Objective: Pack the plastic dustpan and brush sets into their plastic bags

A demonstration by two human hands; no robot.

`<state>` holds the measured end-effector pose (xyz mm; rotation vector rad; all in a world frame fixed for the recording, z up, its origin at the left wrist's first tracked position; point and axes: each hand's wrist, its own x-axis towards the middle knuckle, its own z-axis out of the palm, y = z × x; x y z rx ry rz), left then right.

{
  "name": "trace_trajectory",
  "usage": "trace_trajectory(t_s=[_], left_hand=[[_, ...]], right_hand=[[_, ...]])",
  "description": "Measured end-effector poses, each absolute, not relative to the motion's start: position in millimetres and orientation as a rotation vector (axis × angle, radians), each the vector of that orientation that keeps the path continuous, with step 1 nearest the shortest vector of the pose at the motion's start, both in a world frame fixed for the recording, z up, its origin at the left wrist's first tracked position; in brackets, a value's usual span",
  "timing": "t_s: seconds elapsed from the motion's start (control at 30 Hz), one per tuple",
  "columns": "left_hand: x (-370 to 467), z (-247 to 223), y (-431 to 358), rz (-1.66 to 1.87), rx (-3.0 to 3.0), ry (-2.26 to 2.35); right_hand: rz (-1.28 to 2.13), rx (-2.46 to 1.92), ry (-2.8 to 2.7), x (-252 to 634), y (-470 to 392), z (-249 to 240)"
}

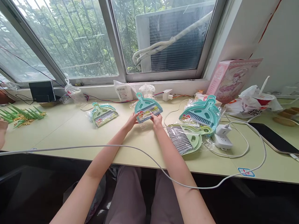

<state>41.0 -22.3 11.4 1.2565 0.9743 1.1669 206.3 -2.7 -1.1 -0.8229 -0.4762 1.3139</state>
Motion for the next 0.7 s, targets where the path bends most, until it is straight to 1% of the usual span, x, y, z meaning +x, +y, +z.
trace_trajectory(t_s=[0.13,0.47,0.7], left_hand=[[35.8,7.4,-18.6,1.257,1.327,0.947],[43.5,3.6,-16.1,1.434,1.246,1.040],[37.3,3.3,-13.1,1.444,1.206,1.086]], right_hand=[[1.354,-0.827,-0.535,194.9,-8.2,-2.3],[1.342,-0.925,-0.426,190.0,-5.7,-8.3],[1.453,-0.856,-0.553,191.3,-9.1,-5.6]])
